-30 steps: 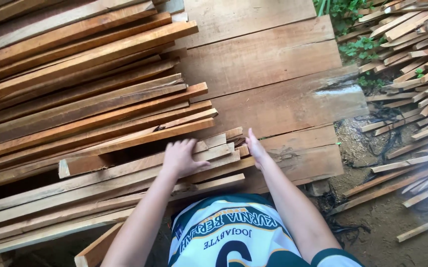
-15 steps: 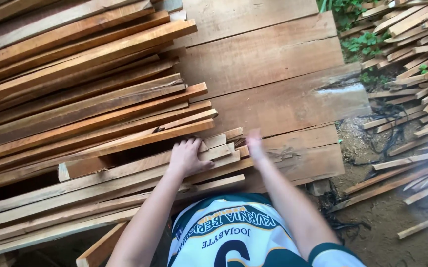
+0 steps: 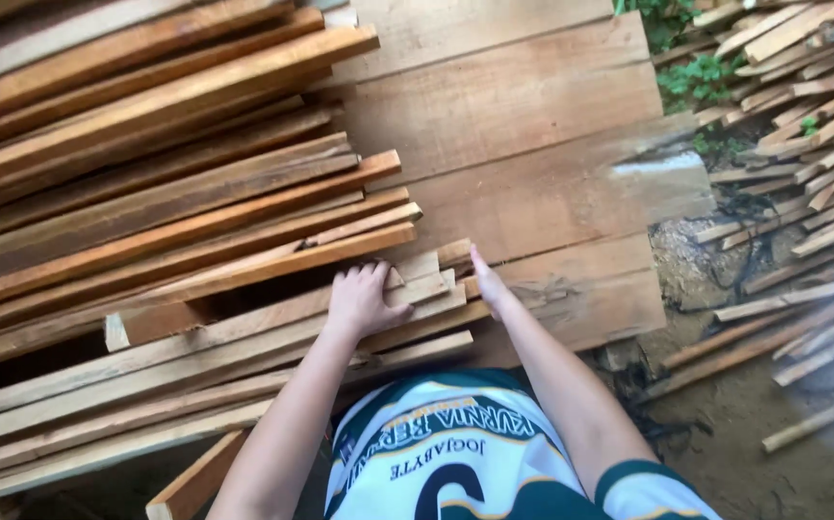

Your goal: Organizing and stacking thin wooden planks in a woodworking environment.

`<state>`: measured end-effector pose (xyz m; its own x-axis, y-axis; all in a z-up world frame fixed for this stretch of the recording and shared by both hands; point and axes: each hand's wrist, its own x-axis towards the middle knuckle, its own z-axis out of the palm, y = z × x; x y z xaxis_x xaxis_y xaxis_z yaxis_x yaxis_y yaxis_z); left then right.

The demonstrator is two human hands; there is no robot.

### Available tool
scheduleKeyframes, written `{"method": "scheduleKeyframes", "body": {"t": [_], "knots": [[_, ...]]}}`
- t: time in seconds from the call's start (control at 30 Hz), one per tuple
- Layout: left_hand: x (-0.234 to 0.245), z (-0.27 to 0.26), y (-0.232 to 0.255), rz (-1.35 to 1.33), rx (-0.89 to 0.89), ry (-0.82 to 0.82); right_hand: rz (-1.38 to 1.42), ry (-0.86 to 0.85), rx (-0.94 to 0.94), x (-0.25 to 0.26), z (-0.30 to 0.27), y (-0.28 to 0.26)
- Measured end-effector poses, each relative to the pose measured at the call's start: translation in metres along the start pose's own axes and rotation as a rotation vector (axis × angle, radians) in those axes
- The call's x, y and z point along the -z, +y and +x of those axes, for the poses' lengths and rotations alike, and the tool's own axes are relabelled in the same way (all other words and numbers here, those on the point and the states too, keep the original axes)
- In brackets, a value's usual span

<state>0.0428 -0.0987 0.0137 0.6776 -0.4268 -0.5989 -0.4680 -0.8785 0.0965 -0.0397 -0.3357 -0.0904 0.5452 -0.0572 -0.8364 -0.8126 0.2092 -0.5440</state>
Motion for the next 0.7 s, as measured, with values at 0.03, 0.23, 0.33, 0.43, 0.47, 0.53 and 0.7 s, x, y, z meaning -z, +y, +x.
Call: {"method": "scheduleKeyframes", "body": {"t": [0.03,0.23,0.33,0.43,0.47,0.53,0.7], "knots": [[0.009,-0.001,0.002,0.0,0.001,0.005,-0.001,0.0,0.005,0.002,0.006,0.002],[0.021,0.0,0.012,-0.117,0.037,-0.02,0.032,0.151,0.211,0.013,0.028,0.017],[0.005,0.014,0.011,-0.191,0.053,-0.007,0.104,0.16,0.24,0.011,0.047,0.022],[-0.011,0.043,0.012,-0.313,0.191,-0.052,-0.094,0.142,0.219,0.009,0.053,0.021],[-0.013,0.05,0.012,-0.362,0.238,-0.103,-0.06,0.153,0.241,0.007,0.056,0.022],[-0.014,0.056,0.008,-0.407,0.291,-0.153,-0.022,0.157,0.265,0.001,0.056,0.021],[-0.014,0.058,0.009,-0.456,0.313,-0.171,0.138,0.198,0.213,0.001,0.041,0.012]]}}
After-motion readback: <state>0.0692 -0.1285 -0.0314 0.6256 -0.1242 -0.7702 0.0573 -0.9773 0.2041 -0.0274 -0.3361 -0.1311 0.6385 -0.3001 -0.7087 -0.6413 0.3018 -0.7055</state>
